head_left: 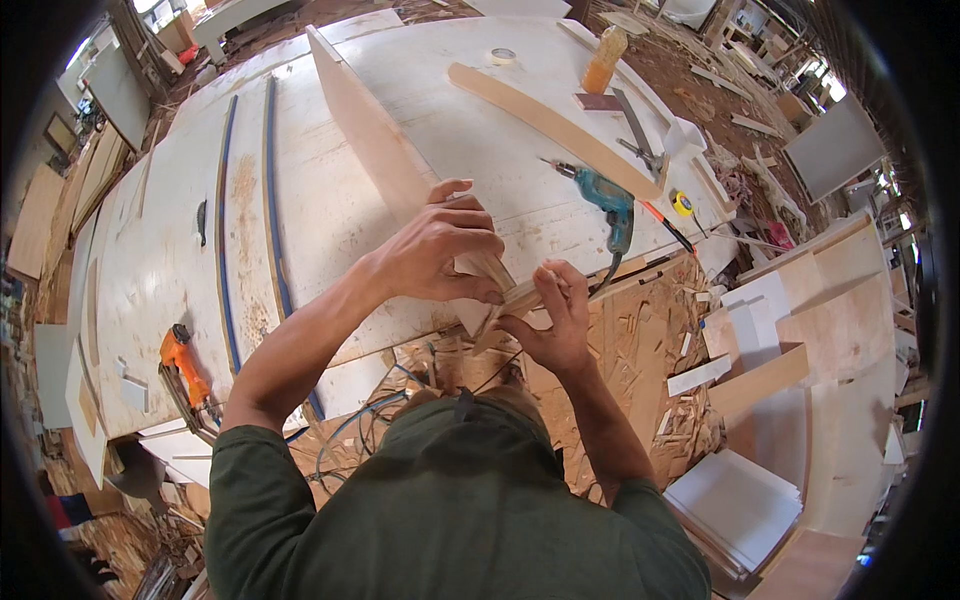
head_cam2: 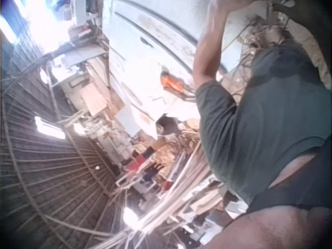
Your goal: The person drills a hole into a curved wooden piece using a power drill and then secures it to a larger wooden panel using a pneumatic nail gun.
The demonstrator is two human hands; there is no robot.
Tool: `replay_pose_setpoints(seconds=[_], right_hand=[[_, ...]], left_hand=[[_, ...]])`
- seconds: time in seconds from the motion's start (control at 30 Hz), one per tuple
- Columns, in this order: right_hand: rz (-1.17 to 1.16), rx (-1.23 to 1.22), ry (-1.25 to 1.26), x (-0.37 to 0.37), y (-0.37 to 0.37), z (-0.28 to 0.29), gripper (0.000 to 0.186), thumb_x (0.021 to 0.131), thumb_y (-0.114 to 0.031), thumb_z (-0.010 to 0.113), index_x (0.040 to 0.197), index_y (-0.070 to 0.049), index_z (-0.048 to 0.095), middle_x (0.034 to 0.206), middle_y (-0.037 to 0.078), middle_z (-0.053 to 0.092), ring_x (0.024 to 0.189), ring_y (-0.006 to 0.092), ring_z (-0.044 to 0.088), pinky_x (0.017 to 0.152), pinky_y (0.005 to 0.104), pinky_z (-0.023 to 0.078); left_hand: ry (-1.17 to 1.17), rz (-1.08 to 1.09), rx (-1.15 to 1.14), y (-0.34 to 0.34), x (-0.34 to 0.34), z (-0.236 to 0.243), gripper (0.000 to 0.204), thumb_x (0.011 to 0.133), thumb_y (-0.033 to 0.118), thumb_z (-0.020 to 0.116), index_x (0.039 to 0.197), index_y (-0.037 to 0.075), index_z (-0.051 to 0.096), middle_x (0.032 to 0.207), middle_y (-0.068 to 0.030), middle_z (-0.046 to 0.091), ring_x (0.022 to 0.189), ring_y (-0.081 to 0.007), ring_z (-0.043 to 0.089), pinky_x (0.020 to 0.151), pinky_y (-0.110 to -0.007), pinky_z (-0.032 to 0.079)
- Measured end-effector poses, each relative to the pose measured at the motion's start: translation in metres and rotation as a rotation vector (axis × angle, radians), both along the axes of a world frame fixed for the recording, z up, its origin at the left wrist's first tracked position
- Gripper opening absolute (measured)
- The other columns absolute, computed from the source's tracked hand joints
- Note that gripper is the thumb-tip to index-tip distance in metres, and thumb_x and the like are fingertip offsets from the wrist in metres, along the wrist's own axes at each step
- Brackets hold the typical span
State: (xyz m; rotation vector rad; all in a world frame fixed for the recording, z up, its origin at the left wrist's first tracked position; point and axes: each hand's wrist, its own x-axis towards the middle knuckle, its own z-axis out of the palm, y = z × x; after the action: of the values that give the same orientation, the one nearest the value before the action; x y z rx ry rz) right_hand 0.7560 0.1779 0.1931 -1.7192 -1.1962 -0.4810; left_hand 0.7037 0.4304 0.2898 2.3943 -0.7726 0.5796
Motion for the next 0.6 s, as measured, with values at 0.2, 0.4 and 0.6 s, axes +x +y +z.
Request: replay_pose_setpoints(seconds=[0.2,0.4,0.6], right_hand=[[0.030,0.023,-0.043,0.004,0.000,0.001,0.086,0.063,-0.021,0.098,0.138,-0.007,0.058,0.131,0.020,0.052,0.113,0.0354,0.059,0.090,0.0456,0.054],[0.043,0.027,-0.061,0.006,-0.001,0.003,0.083,0.066,-0.021,0.097,0.139,-0.009,0.059,0.129,0.019,0.053,0.109,0.0325,0.060,0.087,0.0437,0.054],[0.036,-0.010,-0.058,0.003,0.000,0.011,0.078,0.068,-0.021,0.096,0.136,-0.008,0.060,0.128,0.019,0.052,0.108,0.0321,0.060,0.086,0.0425,0.055]], left_hand=[[-0.035,0.003,-0.027,-0.001,-0.004,-0.005,0.044,0.070,0.048,0.089,0.095,0.015,0.073,0.090,0.0006,0.068,0.103,-0.0230,0.064,0.116,-0.061,0.025],[-0.068,0.027,0.014,-0.001,-0.006,-0.010,0.043,0.075,0.047,0.087,0.098,0.016,0.070,0.093,0.0006,0.067,0.109,-0.0234,0.062,0.118,-0.062,0.022],[0.018,0.013,0.008,0.000,-0.009,-0.007,0.044,0.076,0.049,0.085,0.100,0.015,0.069,0.096,0.0012,0.067,0.110,-0.0235,0.061,0.118,-0.063,0.021]])
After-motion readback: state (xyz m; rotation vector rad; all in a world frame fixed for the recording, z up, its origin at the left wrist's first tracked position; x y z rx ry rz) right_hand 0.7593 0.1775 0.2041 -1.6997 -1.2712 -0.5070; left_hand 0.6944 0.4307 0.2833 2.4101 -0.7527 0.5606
